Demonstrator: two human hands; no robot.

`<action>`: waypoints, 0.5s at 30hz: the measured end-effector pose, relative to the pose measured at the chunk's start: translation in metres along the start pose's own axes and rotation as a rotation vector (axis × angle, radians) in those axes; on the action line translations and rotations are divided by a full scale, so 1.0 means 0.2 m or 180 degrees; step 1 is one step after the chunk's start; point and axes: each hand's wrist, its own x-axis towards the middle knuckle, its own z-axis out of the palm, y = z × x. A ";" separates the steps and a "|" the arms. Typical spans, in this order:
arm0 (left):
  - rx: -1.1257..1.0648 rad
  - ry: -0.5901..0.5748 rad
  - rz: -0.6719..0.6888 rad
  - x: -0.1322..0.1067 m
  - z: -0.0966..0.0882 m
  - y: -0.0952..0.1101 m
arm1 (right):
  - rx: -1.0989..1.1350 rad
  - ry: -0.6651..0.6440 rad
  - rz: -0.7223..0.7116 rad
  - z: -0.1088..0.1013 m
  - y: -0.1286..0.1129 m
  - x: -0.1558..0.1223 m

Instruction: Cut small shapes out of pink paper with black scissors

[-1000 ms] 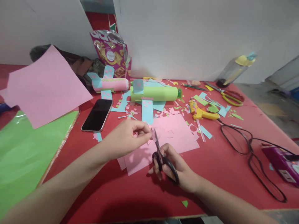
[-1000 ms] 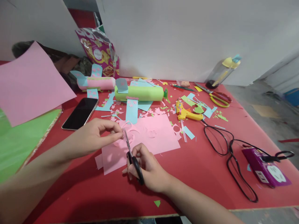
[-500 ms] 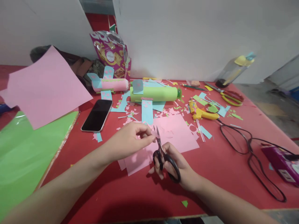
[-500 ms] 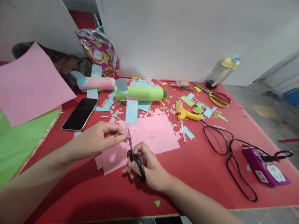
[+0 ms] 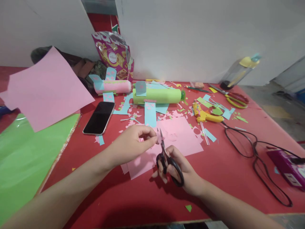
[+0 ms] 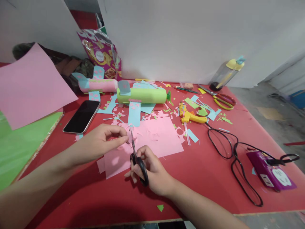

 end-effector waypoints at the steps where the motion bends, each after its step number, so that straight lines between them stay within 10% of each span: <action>1: -0.0017 0.0032 -0.0002 0.00 0.00 0.00 | -0.0007 0.0004 -0.0006 0.00 0.00 0.00; 15: -0.0338 0.0051 -0.0021 0.00 0.07 -0.03 | -0.0234 -0.0018 -0.0128 -0.01 0.00 0.00</action>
